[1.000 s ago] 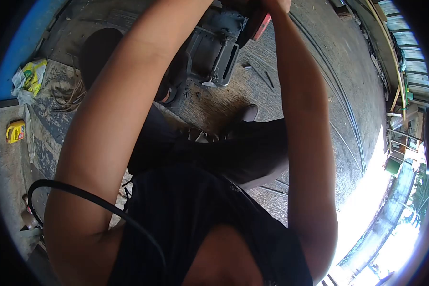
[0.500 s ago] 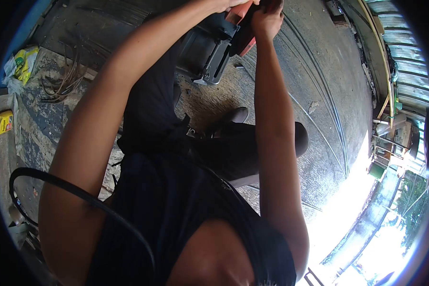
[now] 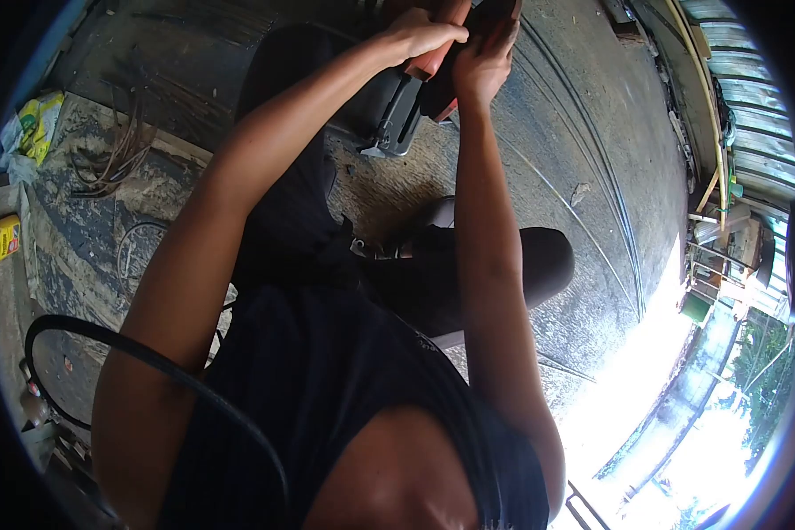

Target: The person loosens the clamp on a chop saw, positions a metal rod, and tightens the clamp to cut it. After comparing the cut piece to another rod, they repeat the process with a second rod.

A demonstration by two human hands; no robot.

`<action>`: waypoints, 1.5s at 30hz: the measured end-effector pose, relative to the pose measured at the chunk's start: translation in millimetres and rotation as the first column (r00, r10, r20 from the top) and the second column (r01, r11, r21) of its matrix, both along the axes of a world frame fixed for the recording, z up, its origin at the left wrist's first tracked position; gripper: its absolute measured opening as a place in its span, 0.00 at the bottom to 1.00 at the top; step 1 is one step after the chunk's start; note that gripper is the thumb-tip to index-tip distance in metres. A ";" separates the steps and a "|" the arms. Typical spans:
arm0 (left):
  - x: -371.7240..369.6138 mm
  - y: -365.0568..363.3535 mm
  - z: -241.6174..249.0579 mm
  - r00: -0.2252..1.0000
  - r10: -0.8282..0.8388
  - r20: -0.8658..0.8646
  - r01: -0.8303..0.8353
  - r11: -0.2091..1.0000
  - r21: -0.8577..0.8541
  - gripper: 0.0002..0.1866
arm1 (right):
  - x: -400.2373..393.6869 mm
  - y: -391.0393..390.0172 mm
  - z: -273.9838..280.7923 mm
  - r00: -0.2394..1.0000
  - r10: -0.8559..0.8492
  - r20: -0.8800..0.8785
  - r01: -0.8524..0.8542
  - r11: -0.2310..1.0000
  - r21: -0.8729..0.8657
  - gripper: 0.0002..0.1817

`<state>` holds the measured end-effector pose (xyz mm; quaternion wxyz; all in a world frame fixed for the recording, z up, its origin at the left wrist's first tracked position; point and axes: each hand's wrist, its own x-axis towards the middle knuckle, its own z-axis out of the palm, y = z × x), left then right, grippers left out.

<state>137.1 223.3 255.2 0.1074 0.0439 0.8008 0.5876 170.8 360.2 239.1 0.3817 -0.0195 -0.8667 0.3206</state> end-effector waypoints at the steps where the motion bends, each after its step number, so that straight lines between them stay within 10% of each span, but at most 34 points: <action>1: 1.7 -1.0 -3.2 0.995 -0.070 -0.071 0.076 0.994 0.073 0.23 | 1.8 -0.4 -0.5 1.000 0.027 -0.016 -0.027 1.000 -0.005 0.39; 45: 41.1 -8.4 -13.0 0.986 -0.119 0.117 0.069 0.930 0.361 0.15 | 23.2 -8.9 -27.6 0.995 0.050 -0.081 -0.048 0.999 0.019 0.38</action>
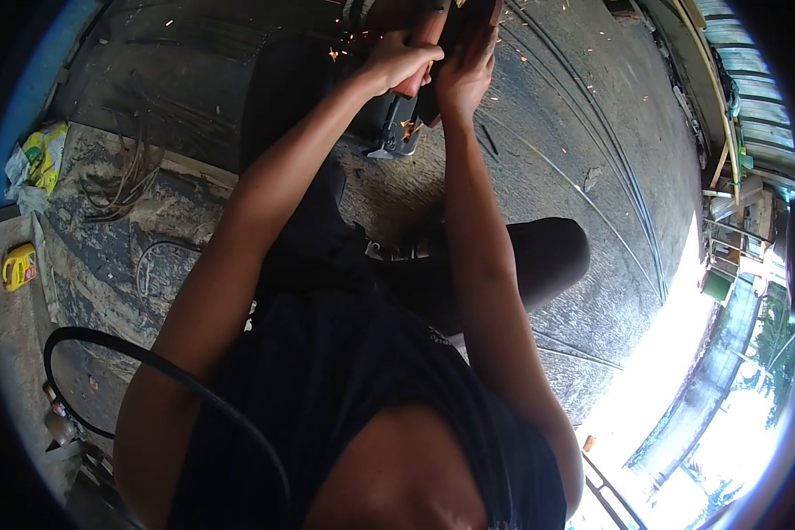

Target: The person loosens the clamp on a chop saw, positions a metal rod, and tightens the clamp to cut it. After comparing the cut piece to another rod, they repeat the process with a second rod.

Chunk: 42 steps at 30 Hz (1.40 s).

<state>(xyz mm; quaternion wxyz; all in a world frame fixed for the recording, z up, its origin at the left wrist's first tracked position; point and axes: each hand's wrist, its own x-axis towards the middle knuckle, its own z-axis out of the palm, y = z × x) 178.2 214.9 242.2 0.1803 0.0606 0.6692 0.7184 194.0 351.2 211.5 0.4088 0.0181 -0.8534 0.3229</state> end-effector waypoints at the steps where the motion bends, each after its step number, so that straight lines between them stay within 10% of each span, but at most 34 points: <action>1: -0.4 0.2 -0.3 1.000 -0.002 0.000 0.002 1.000 -0.001 0.15 | -0.9 0.6 -0.9 1.000 -0.006 -0.014 0.006 1.000 0.011 0.38; 42: 3.1 -1.8 1.6 1.000 -0.011 -0.017 0.010 1.000 -0.029 0.16 | 0.3 -1.1 -10.0 1.000 -0.013 -0.007 0.013 0.998 -0.063 0.37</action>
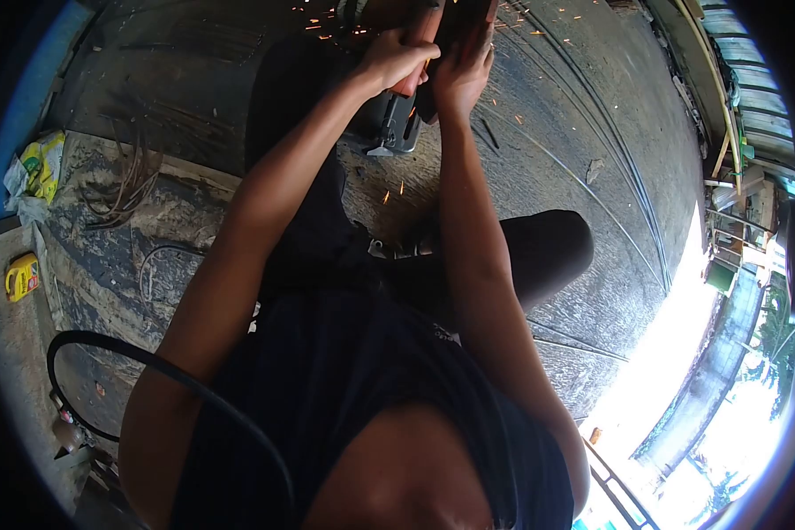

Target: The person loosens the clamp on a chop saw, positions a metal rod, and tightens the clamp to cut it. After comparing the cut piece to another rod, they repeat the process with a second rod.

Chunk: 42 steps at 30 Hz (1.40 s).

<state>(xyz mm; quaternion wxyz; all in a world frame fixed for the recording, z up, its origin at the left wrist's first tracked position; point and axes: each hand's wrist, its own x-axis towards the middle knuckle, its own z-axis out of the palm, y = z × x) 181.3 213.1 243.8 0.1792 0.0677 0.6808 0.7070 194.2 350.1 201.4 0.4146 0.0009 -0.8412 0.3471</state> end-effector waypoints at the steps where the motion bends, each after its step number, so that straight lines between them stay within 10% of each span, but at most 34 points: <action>1: -0.6 0.2 -1.2 1.000 0.000 0.000 0.000 1.000 -0.001 0.16 | 0.2 0.0 0.3 1.000 0.002 0.010 -0.002 1.000 -0.010 0.37; 42: 3.9 0.3 -1.2 1.000 0.017 -0.010 -0.016 1.000 0.022 0.17 | 5.5 -3.8 5.6 0.997 0.022 -0.071 -0.020 0.999 0.031 0.33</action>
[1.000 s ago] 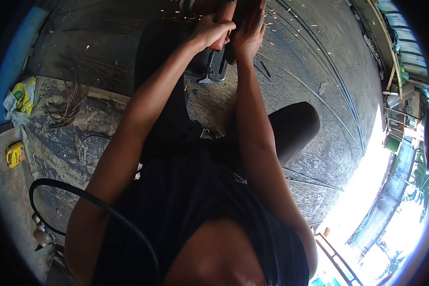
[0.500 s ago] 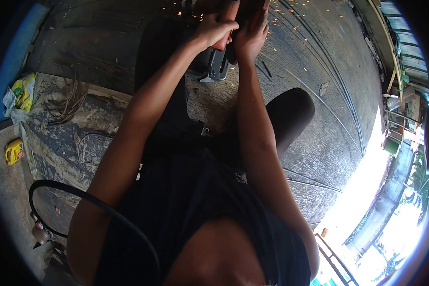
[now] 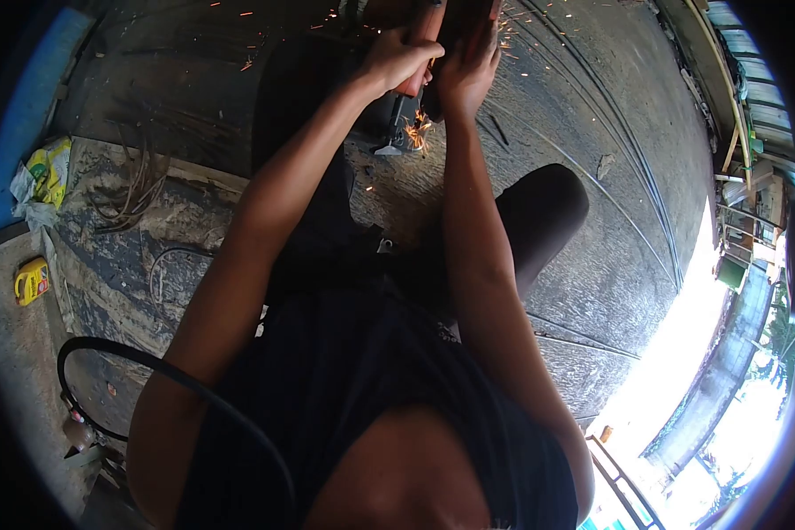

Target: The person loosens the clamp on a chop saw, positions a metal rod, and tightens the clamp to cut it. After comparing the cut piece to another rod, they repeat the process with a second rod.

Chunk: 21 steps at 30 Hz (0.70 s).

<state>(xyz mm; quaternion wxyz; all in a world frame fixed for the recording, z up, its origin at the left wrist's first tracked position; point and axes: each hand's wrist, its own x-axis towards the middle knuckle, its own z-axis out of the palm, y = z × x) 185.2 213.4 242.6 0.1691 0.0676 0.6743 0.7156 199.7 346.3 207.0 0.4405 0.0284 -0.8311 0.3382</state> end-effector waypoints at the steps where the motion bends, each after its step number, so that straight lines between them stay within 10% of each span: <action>1: 0.7 -0.1 1.1 1.000 -0.002 0.000 0.002 1.000 -0.003 0.17 | 2.6 -1.7 4.2 1.000 -0.005 0.013 0.004 0.999 0.036 0.33; 21: 1.4 -0.3 1.2 1.000 0.006 0.009 -0.006 1.000 -0.004 0.16 | -1.4 3.5 -6.3 1.000 0.007 0.005 -0.007 1.000 -0.029 0.32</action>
